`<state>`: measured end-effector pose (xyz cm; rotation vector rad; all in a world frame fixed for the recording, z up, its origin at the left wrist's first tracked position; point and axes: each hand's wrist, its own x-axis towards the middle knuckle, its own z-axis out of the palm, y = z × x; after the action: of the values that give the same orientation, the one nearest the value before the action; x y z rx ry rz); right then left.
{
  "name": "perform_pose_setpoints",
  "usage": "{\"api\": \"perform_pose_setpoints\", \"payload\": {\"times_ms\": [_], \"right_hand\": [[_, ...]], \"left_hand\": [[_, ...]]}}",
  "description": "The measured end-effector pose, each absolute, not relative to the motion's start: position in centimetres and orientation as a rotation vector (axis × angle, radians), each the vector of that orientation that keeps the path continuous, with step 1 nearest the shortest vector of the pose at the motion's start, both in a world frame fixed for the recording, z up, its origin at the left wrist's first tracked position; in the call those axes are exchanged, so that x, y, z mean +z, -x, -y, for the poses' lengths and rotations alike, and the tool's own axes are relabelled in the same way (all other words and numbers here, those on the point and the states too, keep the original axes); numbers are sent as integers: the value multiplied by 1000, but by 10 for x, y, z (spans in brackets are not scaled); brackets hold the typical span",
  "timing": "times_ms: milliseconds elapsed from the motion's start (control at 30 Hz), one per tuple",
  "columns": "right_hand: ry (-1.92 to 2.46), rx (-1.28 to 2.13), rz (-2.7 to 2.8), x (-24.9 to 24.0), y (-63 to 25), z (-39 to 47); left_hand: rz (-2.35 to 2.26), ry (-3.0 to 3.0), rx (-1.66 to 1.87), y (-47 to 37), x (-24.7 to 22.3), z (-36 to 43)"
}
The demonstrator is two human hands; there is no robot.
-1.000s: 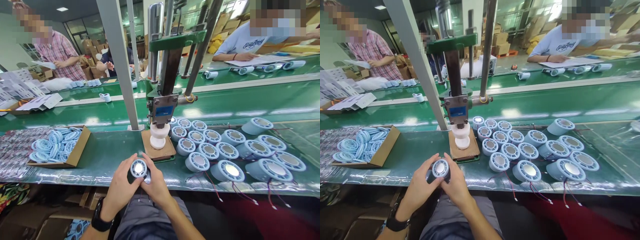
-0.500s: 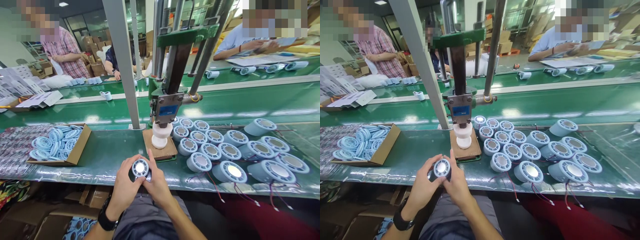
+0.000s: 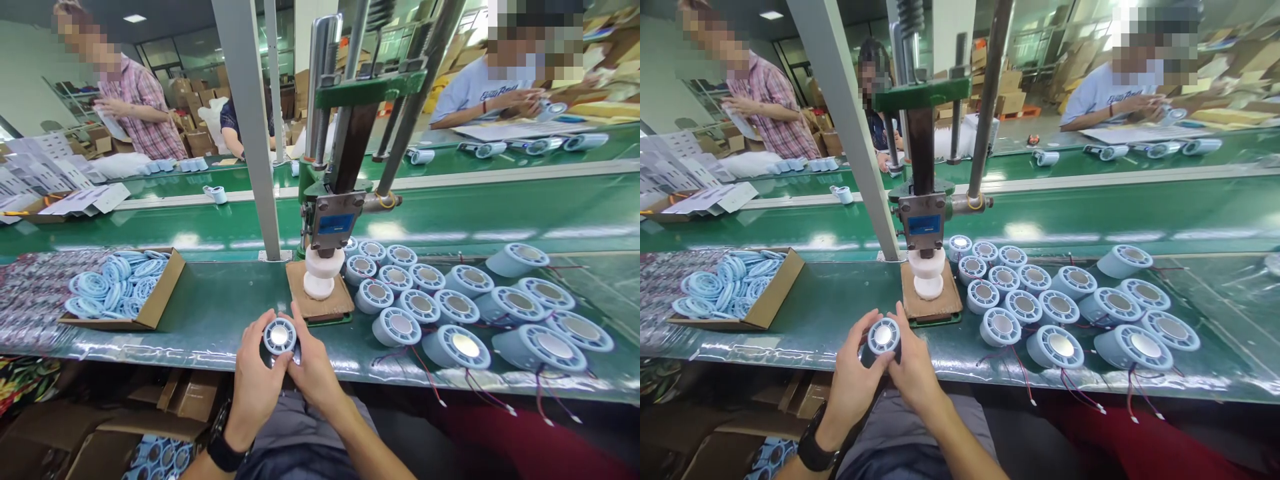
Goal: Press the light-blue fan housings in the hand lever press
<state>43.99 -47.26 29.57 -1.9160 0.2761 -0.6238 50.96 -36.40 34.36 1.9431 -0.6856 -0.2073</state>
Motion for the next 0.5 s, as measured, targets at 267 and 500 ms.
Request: {"api": "perform_pose_setpoints", "payload": {"times_ms": [267, 500], "right_hand": [[2269, -438, -134, 314, -426, 483], [2620, -1376, -102, 530, -412, 574]], "left_hand": [[687, -1928, -199, -501, 327, 369], [778, -1951, -307, -535, 340, 371]]}}
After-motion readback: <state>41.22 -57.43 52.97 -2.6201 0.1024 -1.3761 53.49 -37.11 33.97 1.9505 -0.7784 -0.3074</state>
